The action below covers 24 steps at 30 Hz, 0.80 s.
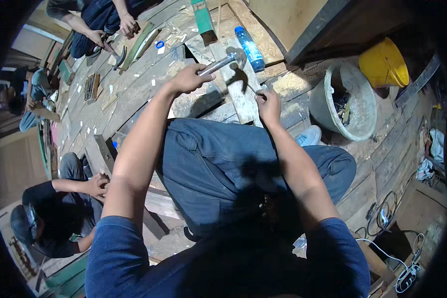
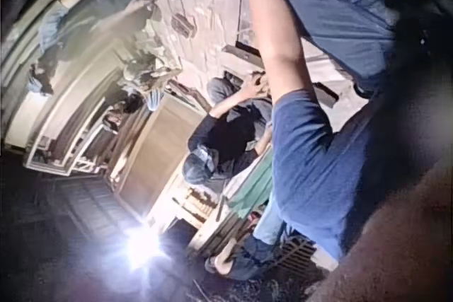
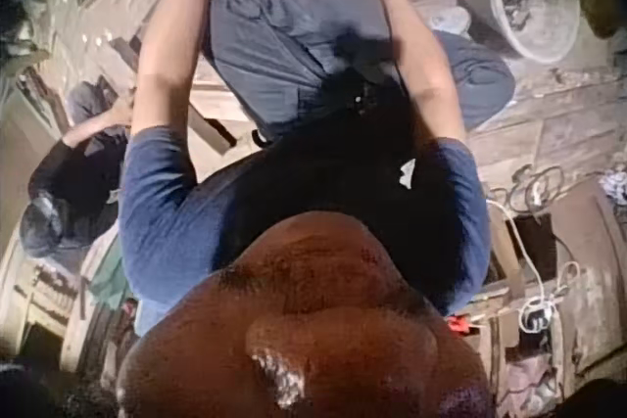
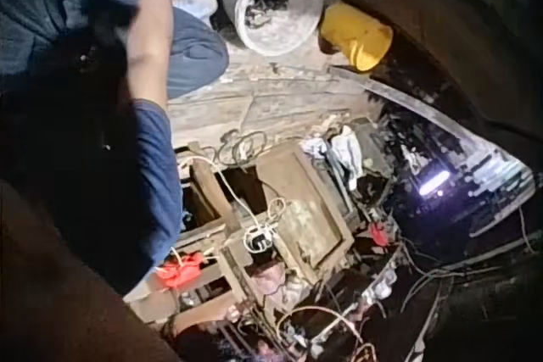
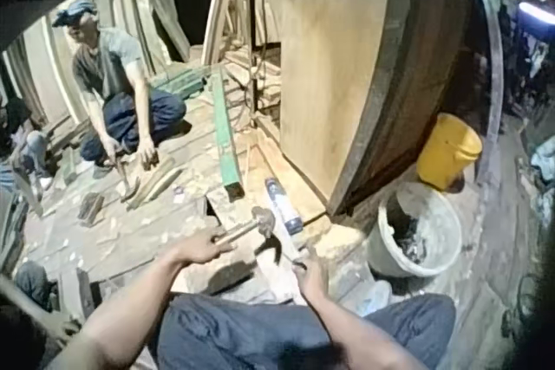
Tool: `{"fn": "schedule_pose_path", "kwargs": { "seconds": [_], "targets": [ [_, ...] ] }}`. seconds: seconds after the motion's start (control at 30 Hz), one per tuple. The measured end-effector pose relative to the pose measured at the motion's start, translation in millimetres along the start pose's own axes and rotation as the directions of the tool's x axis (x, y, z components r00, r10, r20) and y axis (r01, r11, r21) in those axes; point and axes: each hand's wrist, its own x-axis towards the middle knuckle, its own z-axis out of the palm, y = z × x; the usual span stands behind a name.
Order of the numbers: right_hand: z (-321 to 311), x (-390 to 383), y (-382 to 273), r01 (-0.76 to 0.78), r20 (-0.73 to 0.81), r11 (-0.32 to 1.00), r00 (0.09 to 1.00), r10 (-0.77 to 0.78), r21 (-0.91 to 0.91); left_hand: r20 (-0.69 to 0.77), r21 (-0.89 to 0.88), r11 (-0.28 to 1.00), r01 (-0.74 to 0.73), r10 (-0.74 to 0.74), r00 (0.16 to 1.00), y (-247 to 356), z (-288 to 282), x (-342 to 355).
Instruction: Using a hammer and small nails to assemble or repair wooden structures while sitting on a workshop floor.
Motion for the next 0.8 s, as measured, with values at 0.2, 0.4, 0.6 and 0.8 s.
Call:
{"fn": "schedule_pose_path", "kwargs": {
  "seconds": [0.2,0.4,0.6,0.8],
  "targets": [
    [9,0,6,-0.004,-0.043,0.997,0.999,0.007,0.076,0.217,-0.012,0.995,0.104,-0.099,0.971,-6,12,6],
    [8,3,7,-0.094,-0.055,0.985,0.993,0.103,0.142,0.157,0.032,0.991,0.134,-0.137,0.978,-2,14,5],
    [21,-2,25,-0.148,-0.176,0.981,0.970,0.169,0.124,0.162,-0.081,0.982,0.172,-0.157,0.974,14,19,5],
    [20,-6,21,-0.146,-0.082,0.972,0.983,0.163,0.183,0.240,0.072,0.984,0.163,-0.175,0.955,14,22,17]
  ]
}}
